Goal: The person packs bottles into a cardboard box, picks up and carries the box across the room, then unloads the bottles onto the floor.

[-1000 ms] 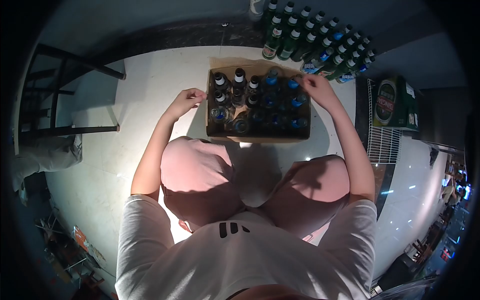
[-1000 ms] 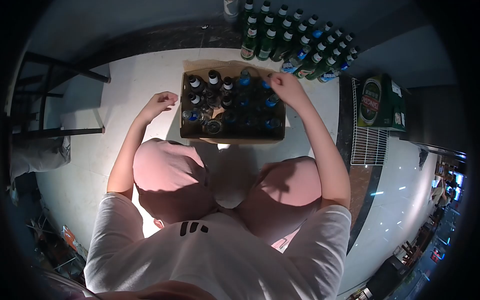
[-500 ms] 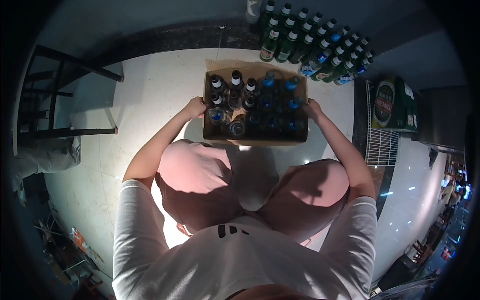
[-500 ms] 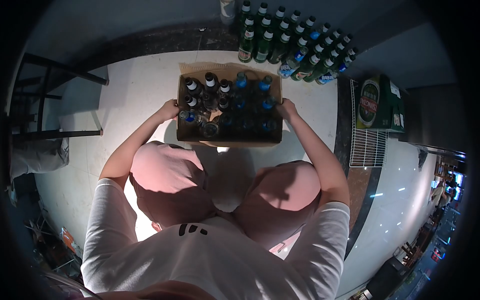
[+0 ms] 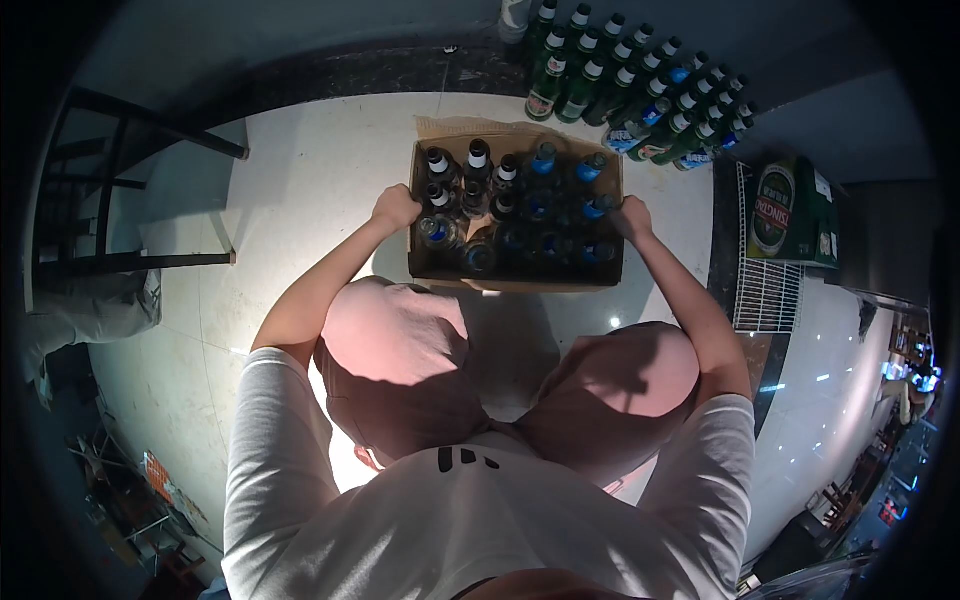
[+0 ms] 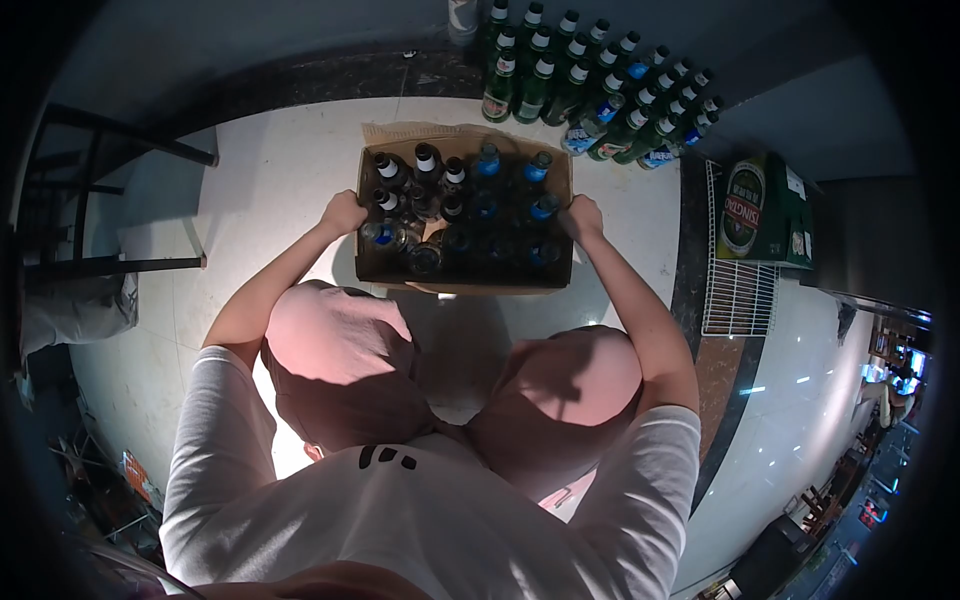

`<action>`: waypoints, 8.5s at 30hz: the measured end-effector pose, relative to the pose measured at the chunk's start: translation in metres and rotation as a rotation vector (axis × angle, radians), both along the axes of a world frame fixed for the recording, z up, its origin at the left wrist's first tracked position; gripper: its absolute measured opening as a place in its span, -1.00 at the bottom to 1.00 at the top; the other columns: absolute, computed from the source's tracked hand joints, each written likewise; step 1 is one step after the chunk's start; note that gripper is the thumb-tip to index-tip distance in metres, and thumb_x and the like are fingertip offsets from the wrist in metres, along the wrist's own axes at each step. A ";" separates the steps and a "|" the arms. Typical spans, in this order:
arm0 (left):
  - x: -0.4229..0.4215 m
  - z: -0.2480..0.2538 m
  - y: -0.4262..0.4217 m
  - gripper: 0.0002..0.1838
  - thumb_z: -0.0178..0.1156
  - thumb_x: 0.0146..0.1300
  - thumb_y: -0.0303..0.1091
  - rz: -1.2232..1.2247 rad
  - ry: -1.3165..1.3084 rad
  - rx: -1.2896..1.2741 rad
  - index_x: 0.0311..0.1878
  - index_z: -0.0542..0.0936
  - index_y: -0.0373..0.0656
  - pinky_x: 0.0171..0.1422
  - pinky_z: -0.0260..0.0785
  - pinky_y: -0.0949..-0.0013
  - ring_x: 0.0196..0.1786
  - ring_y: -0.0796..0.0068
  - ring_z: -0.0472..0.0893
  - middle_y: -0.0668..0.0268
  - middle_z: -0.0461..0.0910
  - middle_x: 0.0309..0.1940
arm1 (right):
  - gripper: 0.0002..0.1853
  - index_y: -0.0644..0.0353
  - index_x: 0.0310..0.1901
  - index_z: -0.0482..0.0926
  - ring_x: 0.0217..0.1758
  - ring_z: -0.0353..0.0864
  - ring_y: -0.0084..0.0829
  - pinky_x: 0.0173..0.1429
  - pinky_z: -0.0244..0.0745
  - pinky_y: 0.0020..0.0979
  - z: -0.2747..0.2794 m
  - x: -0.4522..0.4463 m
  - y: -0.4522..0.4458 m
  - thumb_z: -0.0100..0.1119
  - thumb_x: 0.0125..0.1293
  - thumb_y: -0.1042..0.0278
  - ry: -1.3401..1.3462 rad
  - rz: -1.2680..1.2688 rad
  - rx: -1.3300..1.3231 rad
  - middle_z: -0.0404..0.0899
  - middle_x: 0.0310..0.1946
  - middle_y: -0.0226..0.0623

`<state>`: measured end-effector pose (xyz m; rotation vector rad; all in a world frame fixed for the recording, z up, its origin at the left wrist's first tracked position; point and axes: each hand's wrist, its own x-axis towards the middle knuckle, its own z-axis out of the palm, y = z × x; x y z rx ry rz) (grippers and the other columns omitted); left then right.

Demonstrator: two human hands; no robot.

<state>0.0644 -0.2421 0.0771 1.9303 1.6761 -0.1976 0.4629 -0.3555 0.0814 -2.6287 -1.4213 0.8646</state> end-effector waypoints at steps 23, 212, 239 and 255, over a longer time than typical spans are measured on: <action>0.004 0.001 -0.010 -0.64 0.11 -0.08 -0.23 -0.018 0.033 -0.002 -0.42 0.60 -0.43 -0.02 0.44 0.17 -0.20 -0.04 0.60 -0.16 0.58 -0.38 | -0.60 0.35 -0.28 0.59 -0.10 0.56 0.04 -0.05 0.46 -0.13 -0.011 -0.008 -0.027 0.12 0.00 0.14 0.065 -0.048 -0.007 0.56 -0.26 0.17; 1.099 0.755 -1.599 -0.64 0.18 -0.11 -0.24 -2.655 -0.082 -0.310 -0.50 0.57 -0.46 -0.27 0.43 0.18 -0.40 0.06 0.61 -0.13 0.54 -0.55 | -0.72 0.48 -0.48 0.57 -0.29 0.59 0.08 -0.14 0.50 -0.16 0.738 0.259 -1.558 0.13 -0.15 0.36 -0.269 -2.626 0.237 0.54 -0.45 0.22; 1.170 0.777 -2.519 -0.62 0.15 -0.07 -0.24 -2.686 -0.040 -0.377 -0.40 0.57 -0.50 -0.13 0.42 0.13 -0.31 -0.03 0.61 -0.17 0.57 -0.46 | -0.76 0.44 -0.57 0.56 -0.36 0.62 -0.01 -0.17 0.50 -0.18 0.752 0.334 -2.423 0.18 -0.15 0.35 -0.345 -2.815 0.322 0.55 -0.53 0.18; 1.187 0.749 -2.986 -0.74 0.15 -0.07 -0.35 -2.620 -0.269 -0.527 -0.50 0.56 -0.44 -0.39 0.42 0.28 -0.53 0.31 0.61 0.04 0.54 -0.65 | -0.80 0.45 -0.59 0.55 -0.46 0.61 -0.04 -0.25 0.49 -0.19 0.758 0.349 -2.945 0.17 -0.13 0.42 -0.313 -2.689 0.242 0.54 -0.59 0.14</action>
